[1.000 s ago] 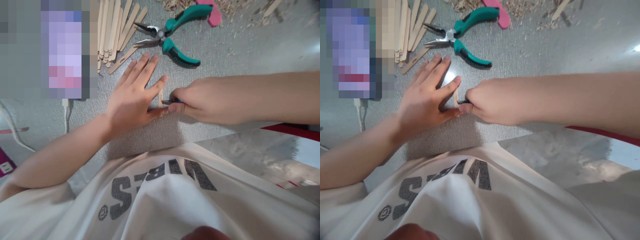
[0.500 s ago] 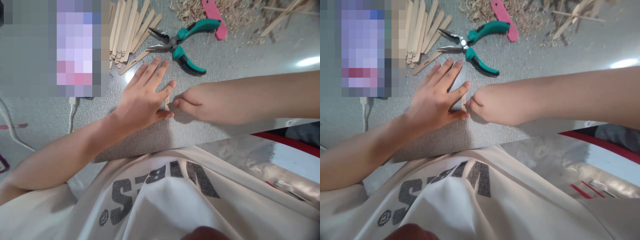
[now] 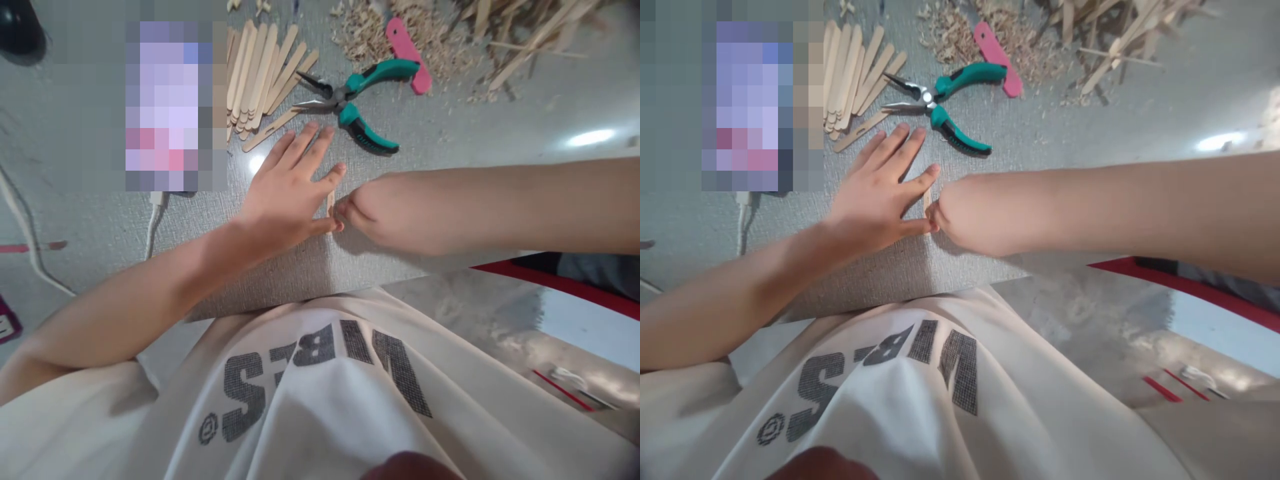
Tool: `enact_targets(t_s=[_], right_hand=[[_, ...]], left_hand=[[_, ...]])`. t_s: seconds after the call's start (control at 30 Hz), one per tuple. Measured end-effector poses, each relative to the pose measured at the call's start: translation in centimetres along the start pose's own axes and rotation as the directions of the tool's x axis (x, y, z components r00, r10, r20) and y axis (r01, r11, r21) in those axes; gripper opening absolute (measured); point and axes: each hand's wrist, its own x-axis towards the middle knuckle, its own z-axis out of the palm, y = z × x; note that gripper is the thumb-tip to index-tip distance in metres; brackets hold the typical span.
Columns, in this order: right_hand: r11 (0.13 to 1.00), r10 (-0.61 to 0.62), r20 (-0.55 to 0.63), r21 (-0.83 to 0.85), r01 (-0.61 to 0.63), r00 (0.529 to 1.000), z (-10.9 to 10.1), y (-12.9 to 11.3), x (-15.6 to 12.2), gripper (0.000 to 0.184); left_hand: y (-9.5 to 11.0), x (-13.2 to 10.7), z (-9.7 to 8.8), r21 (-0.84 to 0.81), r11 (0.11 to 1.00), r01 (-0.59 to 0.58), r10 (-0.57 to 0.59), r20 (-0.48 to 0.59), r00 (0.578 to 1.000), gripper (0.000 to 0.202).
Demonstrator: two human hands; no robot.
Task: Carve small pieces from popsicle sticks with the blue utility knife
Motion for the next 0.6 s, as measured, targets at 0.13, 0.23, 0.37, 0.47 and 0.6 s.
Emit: enact_targets(t_s=[0.13,0.23,0.37,0.47,0.6], right_hand=[[0.967,0.228,-0.11,-0.088,-0.238,0.967,-1.8,-1.4,-1.4,0.032],[0.912,0.4,-0.263,0.024,-0.408,0.878,-2.1,-2.0,-2.6,0.046],[0.927,0.368,-0.485,0.121,-0.356,0.793,-1.7,-1.8,-3.0,0.044],[0.939,0.344,-0.562,0.225,-0.261,0.752,-1.7,-1.2,-2.6,0.041],[0.903,0.41,-0.521,0.345,-0.255,0.748,-2.1,-0.6,-1.0,0.036]], left_hand=[[0.0,0.4,-1.4,-0.032,0.999,0.001,-0.004,-0.103,0.995,0.087],[0.5,0.4,-2.2,-0.102,0.995,0.021,-0.048,-0.266,0.963,0.09],[0.7,0.2,-2.1,-0.247,0.969,-0.017,-0.091,-0.419,0.903,0.077],[0.2,0.0,-1.9,-0.325,0.946,-0.016,-0.166,-0.523,0.836,0.058],[-0.5,0.0,-2.3,-0.324,0.946,-0.009,-0.225,-0.677,0.7,0.04]])
